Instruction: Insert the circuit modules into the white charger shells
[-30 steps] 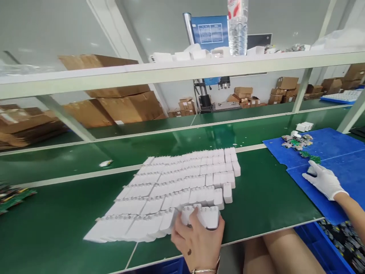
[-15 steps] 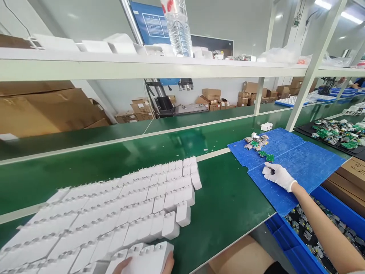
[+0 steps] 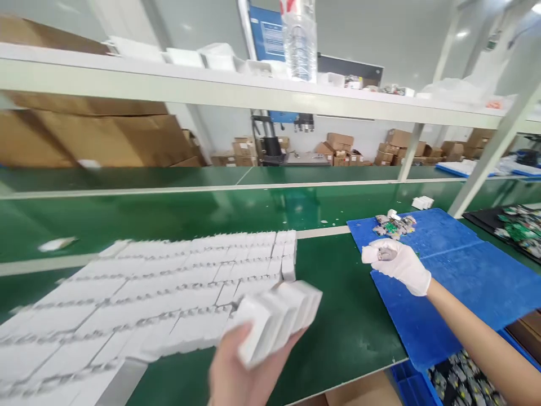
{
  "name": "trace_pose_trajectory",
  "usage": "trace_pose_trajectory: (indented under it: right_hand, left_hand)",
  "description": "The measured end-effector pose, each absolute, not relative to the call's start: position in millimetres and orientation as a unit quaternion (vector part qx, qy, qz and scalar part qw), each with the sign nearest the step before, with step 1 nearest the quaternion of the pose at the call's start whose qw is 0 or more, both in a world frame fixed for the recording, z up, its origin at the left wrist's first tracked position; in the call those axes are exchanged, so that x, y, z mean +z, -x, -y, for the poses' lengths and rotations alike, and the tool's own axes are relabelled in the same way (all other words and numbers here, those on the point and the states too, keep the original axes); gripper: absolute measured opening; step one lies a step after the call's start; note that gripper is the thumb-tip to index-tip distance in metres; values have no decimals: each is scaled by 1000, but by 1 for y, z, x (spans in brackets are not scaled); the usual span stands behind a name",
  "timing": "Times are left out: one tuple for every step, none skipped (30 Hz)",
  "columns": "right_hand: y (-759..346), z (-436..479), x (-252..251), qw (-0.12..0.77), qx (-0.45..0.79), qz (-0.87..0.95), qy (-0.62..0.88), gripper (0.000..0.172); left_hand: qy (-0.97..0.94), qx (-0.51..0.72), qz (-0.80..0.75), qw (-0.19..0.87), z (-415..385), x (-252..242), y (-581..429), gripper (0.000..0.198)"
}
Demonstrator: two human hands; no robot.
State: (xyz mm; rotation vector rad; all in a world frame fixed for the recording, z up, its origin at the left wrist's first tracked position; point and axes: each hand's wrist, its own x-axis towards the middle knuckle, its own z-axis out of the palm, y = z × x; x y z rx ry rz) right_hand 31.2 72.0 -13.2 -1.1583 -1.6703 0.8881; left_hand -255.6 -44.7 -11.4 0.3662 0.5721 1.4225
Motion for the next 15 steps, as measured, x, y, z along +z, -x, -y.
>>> trace_pose_trajectory:
  right_hand:
    - [-21, -79, -9, 451, 370, 682, 440, 41]
    - [-12, -86, -7, 459, 379, 687, 416, 41]
    - [-5, -92, -9, 471, 384, 688, 397, 41]
    - [0, -97, -12, 489, 382, 686, 381, 39]
    - [3, -101, -18, 512, 373, 681, 367, 37]
    - [4, -103, -26, 540, 354, 675, 356, 35]
    - [3, -104, -34, 568, 327, 670, 348, 33]
    - [2, -103, -42, 591, 290, 670, 344, 31]
    - [0, -101, -49, 601, 246, 679, 343, 29]
    - [-1, -98, -54, 598, 195, 698, 343, 28]
    - [-3, -94, -58, 586, 143, 721, 342, 28]
    - [-4, -90, -59, 568, 91, 744, 340, 29]
    - [-4, -85, -59, 550, 47, 764, 334, 30]
    - [-4, -81, -58, 538, 13, 779, 323, 31]
    - [-3, -77, -56, 531, -9, 789, 310, 32]
  left_hand:
    - [-138, 643, -238, 715, 30, -8, 242, 31]
    - [-107, 636, -223, 731, 14, -4, 229, 30]
    - [-94, 633, -206, 740, -2, -2, 219, 29]
    - [-87, 628, -193, 749, -18, -2, 210, 29]
    - [-77, 620, -185, 758, -33, -3, 203, 31]
    - [-72, 623, -179, 758, -45, -6, 198, 34]
    - [-67, 625, -175, 758, -54, -11, 195, 36]
    - [-65, 625, -169, 759, -60, -17, 193, 37]
    - [-64, 626, -161, 761, -64, -24, 192, 37]
    - [-63, 622, -152, 765, -65, -31, 192, 36]
    - [-63, 617, -142, 772, -65, -38, 192, 35]
    - [-64, 610, -136, 778, -63, -44, 193, 35]
    - [-65, 601, -131, 785, -60, -49, 193, 35]
    - [-68, 592, -128, 793, -57, -53, 194, 36]
    - [-70, 585, -125, 798, -55, -55, 194, 37]
